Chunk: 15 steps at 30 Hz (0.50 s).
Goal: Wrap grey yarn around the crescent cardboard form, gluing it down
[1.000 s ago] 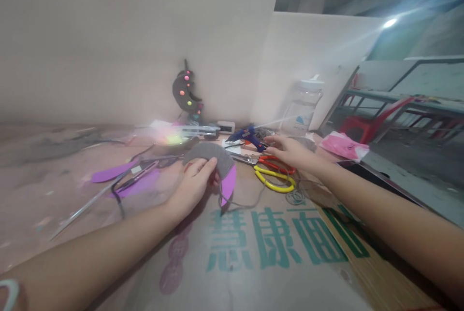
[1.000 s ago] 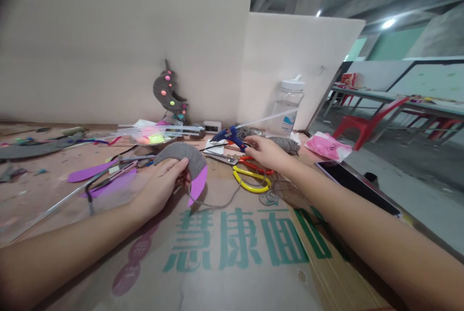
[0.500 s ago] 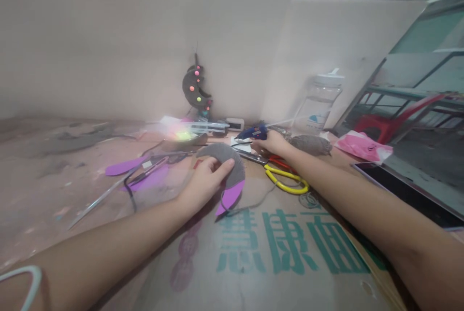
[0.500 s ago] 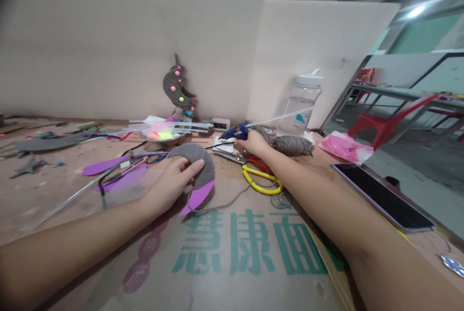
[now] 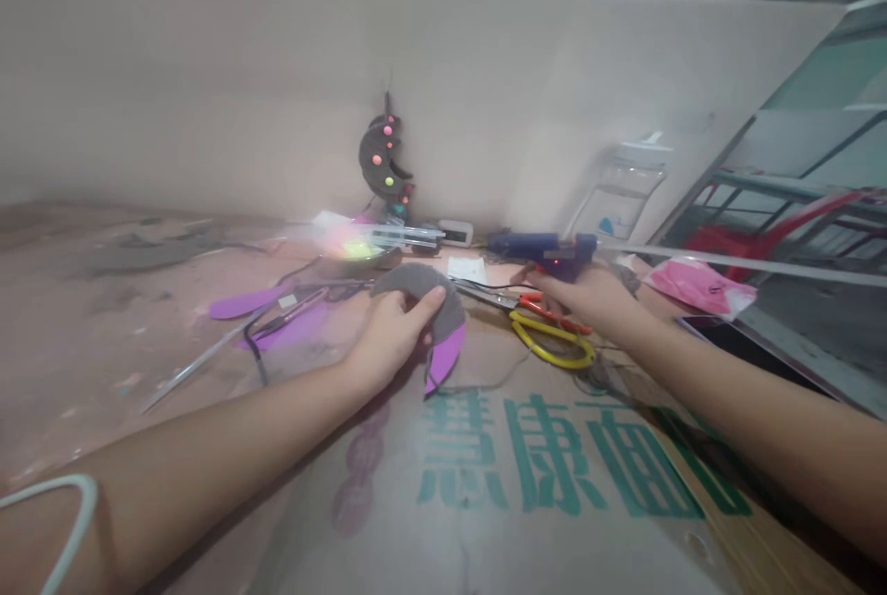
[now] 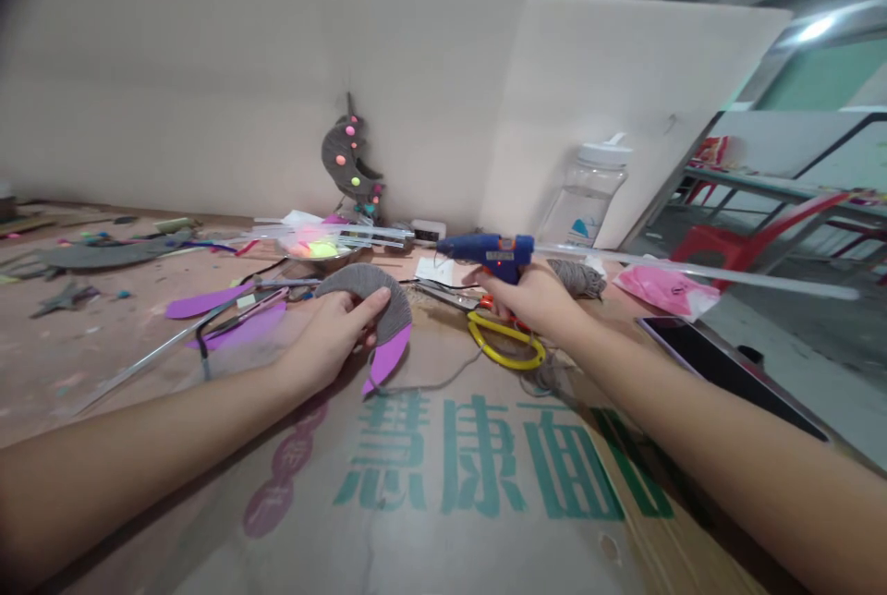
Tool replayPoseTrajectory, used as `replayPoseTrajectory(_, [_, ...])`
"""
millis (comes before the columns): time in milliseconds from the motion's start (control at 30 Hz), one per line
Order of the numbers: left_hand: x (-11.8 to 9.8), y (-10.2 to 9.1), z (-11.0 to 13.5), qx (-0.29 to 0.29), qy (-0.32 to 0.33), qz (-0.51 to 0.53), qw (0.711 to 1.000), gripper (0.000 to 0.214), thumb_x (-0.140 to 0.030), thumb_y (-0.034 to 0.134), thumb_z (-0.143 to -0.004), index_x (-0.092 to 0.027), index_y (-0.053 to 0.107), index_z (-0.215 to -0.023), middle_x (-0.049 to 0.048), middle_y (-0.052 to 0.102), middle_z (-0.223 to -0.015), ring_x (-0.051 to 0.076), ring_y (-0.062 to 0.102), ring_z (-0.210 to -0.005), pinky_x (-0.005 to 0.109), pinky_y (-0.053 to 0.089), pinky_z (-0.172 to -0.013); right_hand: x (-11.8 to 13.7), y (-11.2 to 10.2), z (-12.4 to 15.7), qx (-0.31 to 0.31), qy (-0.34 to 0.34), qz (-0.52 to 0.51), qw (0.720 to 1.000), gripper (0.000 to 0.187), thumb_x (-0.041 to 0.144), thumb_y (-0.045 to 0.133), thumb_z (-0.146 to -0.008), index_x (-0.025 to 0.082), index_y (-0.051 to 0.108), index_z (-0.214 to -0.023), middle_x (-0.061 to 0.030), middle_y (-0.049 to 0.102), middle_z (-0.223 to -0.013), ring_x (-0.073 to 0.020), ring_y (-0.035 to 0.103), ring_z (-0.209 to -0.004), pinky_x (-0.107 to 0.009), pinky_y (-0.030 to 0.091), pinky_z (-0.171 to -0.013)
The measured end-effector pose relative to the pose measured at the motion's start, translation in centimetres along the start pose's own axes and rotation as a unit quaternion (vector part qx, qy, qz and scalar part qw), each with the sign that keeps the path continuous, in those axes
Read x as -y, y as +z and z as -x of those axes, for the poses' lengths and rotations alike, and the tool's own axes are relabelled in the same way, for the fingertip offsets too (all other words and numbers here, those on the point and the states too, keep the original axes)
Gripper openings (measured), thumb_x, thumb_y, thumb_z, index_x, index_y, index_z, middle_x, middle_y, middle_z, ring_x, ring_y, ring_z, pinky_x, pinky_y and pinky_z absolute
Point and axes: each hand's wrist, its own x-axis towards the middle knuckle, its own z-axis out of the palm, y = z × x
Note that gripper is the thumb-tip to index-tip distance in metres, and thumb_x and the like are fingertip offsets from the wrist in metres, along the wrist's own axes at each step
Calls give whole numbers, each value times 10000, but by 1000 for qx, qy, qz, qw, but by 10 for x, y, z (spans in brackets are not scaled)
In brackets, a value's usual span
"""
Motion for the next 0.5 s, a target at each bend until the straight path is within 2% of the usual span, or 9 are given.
replayPoseTrajectory(100, [-1,1,0,28,-28,34,999,455,-565,578,-784,-170,555,-560,16,560,-477,128,513,-442,251,387,-488,-4,6,28,7,23,9,1000,292,466,627,-767,199,650,-651,-14,580,-461,-174,572,-470,-274,456,-487])
replayPoseTrajectory(200, [-4,2,0,30,-43,63,997,425,-532,591,-789,-170,544,-572,19,578,-510,129,531,-472,250,404,-507,-11,10,43,-14,-6,16,1000,302,489,606,-767,214,634,-645,-40,653,-595,-208,624,-577,-308,499,-553])
replayPoseTrajectory(267, [-4,1,-1,22,-27,57,998,418,-533,595,-792,-164,558,-599,23,597,-546,128,534,-503,247,406,-527,-14,12,47,-16,-46,14,999,289,485,584,-781,225,649,-673,-45,685,-681,-228,647,-659,-333,526,-623])
replayPoseTrajectory(367, [0,0,-3,4,12,47,999,432,-559,581,-801,-160,568,-635,14,594,-588,125,518,-540,250,404,-563,-16,16,52,16,-85,-3,996,274,501,607,-779,242,684,-733,-41,713,-762,-251,667,-756,-360,545,-709])
replayPoseTrajectory(500, [3,-1,-4,6,35,37,999,462,-581,541,-825,-167,546,-619,6,566,-590,124,499,-544,257,393,-579,-12,22,58,65,-110,-24,991,213,456,659,-789,250,697,-822,-45,717,-873,-241,664,-839,-340,539,-728])
